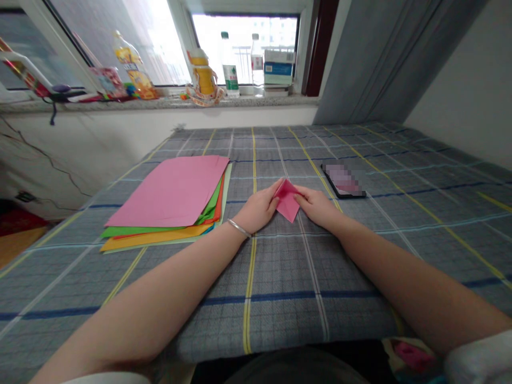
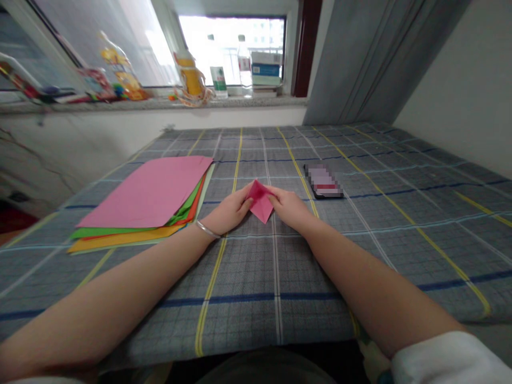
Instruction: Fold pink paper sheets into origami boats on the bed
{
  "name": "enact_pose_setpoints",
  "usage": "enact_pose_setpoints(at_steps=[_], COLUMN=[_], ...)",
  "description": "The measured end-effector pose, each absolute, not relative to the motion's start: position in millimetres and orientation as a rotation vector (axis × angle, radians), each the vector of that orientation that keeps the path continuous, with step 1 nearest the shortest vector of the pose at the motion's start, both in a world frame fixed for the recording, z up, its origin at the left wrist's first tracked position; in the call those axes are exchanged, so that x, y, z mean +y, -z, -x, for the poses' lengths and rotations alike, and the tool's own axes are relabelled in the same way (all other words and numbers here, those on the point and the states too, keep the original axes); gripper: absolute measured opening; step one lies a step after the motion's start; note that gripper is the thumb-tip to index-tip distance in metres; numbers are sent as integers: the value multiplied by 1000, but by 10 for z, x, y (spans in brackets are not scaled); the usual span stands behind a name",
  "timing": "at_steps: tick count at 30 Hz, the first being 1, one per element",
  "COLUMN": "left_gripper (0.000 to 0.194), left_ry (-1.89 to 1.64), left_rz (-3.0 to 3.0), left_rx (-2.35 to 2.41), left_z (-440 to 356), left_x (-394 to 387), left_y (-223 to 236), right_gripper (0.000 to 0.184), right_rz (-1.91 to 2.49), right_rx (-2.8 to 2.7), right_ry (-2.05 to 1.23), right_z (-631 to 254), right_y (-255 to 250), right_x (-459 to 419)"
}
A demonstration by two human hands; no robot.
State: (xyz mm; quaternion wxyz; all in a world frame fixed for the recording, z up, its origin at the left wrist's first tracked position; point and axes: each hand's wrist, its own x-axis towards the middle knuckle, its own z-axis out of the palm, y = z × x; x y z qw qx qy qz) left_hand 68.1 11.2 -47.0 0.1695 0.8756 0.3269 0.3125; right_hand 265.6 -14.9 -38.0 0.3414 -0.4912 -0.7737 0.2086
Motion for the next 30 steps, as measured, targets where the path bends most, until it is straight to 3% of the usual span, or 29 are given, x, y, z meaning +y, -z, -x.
enact_pose_setpoints(at_steps=[9,30], left_gripper=[41,45], left_ry=[-650,-474], left_rz=[-2780,-3104], left_rx=[1095,990], left_z=[-576,-528], left_x=[92,53], left_y=[404,336], right_gripper=[41,45], right_rz=[1308,1549], right_rx=[-2202,-2624], right_ry=[-485,145], right_z=[-2792,-2852], right_y=[418,283], right_x=[-83,-174])
